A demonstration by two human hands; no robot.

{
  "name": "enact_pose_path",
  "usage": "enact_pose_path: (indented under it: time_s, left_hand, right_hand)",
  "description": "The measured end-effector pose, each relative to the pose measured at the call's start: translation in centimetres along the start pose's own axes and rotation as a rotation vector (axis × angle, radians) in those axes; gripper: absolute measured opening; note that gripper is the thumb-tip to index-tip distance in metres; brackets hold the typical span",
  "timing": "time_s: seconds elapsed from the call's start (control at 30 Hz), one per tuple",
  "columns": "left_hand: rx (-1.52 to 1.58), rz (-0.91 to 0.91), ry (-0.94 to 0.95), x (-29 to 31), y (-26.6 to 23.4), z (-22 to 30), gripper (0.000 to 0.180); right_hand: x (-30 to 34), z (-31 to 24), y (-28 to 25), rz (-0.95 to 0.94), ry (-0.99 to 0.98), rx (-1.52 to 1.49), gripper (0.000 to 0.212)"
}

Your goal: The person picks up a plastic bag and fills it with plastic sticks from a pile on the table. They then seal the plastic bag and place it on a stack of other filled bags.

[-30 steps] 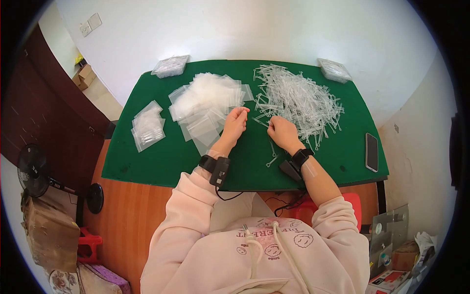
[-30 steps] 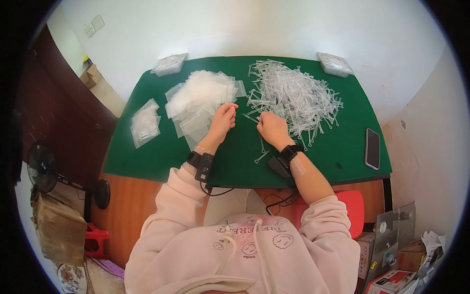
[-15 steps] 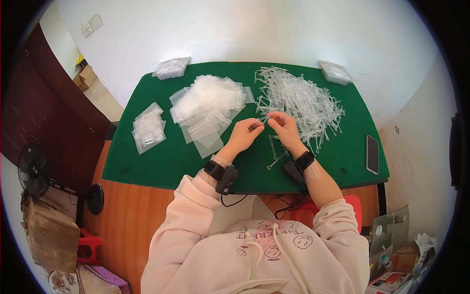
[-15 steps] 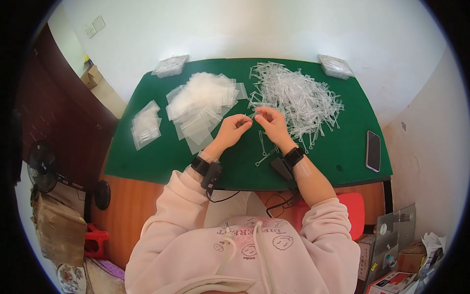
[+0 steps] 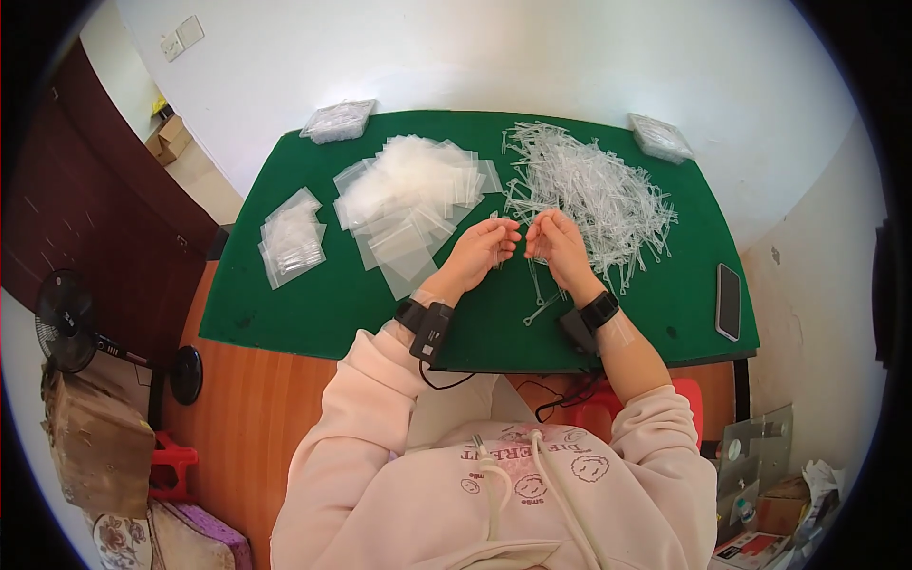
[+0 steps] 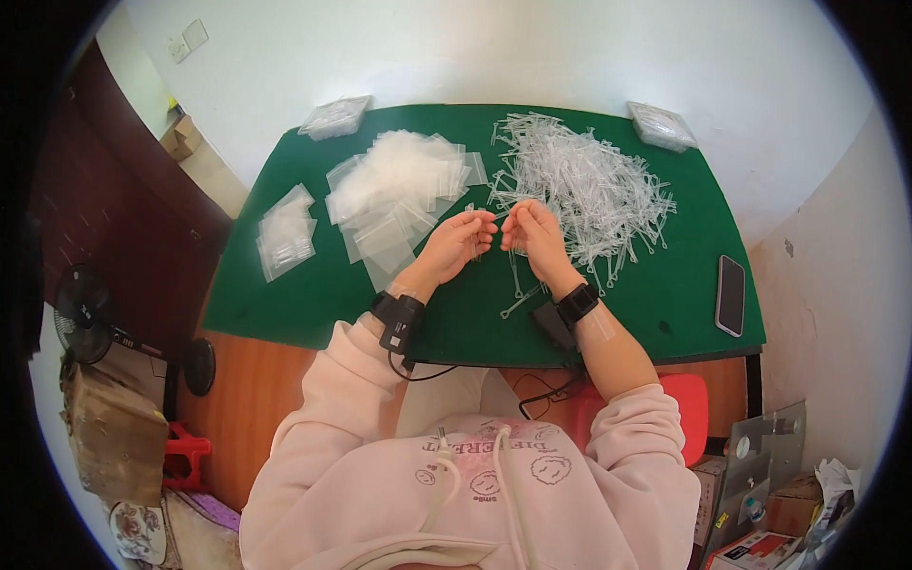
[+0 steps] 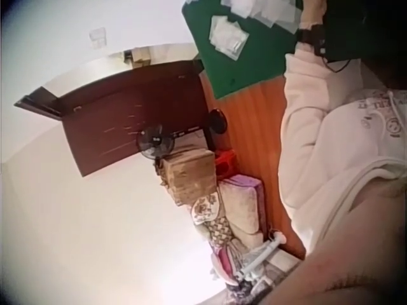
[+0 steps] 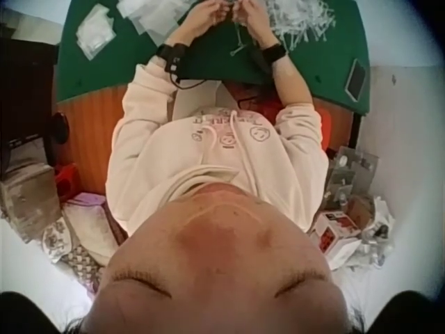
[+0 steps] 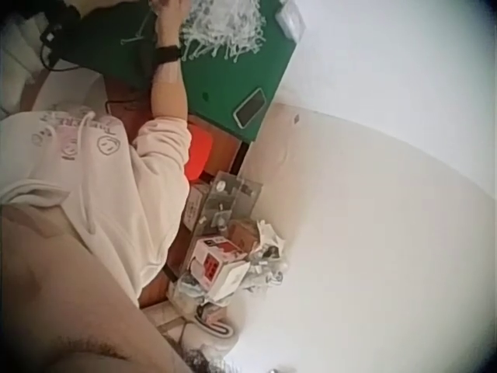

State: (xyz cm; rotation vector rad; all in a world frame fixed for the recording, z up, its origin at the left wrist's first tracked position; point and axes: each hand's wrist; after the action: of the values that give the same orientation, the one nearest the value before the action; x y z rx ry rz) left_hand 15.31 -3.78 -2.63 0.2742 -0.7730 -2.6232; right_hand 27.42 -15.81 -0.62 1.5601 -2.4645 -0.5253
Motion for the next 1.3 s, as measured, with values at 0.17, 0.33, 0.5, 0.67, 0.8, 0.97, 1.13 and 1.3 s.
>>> enact_pose_path:
  time_s: [0.17,0.33,0.5,0.67,0.8,0.97,1.13,1.3]
  left_hand:
    - [0.080,-0.020,-0.026,-0.2,0.1,-0.1,0.022]
    - [0.150,-0.091,-0.028,-0.3,-0.5,-0.1,0.023]
    - [0.171,-0.007,-0.044,-0.3,-0.6,-0.2,0.023]
    - [0.106,-0.048,-0.088,-0.4,-0.6,0.1,0.023]
    - [0.078,-0.062,-0.085,-0.4,-0.7,0.1,0.022]
    - [-0.003,-0.065,-0.058,-0.1,-0.6,0.0,0.022]
    - [-0.037,-0.052,-0.075,-0.1,-0.6,0.0,0.021]
    - [-0.088,-0.027,-0.066,-0.2,-0.2,0.1,0.020]
  right_hand:
    - [-0.1,0.4,-1.0,-0.095,0.016,0.041,0.014]
    - [0.0,1.2,-0.3,-0.170,-0.034,0.059,0.016]
    - [-0.5,1.6,-0.3,-0.094,-0.504,0.750,0.018]
    - [-0.3,1.4,-0.9,0.053,-0.505,0.990,0.017]
    - [-0.7,1.6,-1.1,0.122,-0.378,0.846,0.019]
    - [0.0,0.9,-1.0,0.067,-0.086,0.540,0.018]
    - [0.4,1.3,0.3,-0.059,-0.212,0.525,0.013]
    - [0.1,1.8,-0.1,-0.099,-0.316,0.774,0.008]
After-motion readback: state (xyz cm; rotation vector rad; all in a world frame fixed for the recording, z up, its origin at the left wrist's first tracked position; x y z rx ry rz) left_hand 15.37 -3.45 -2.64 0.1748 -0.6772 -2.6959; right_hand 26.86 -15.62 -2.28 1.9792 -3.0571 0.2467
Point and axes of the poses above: each hand's wrist, its own x-axis away from the middle knuckle, its own y-axis out of the palm, z = x × y, and after that the axes turned 6 degrees about y, right-handed
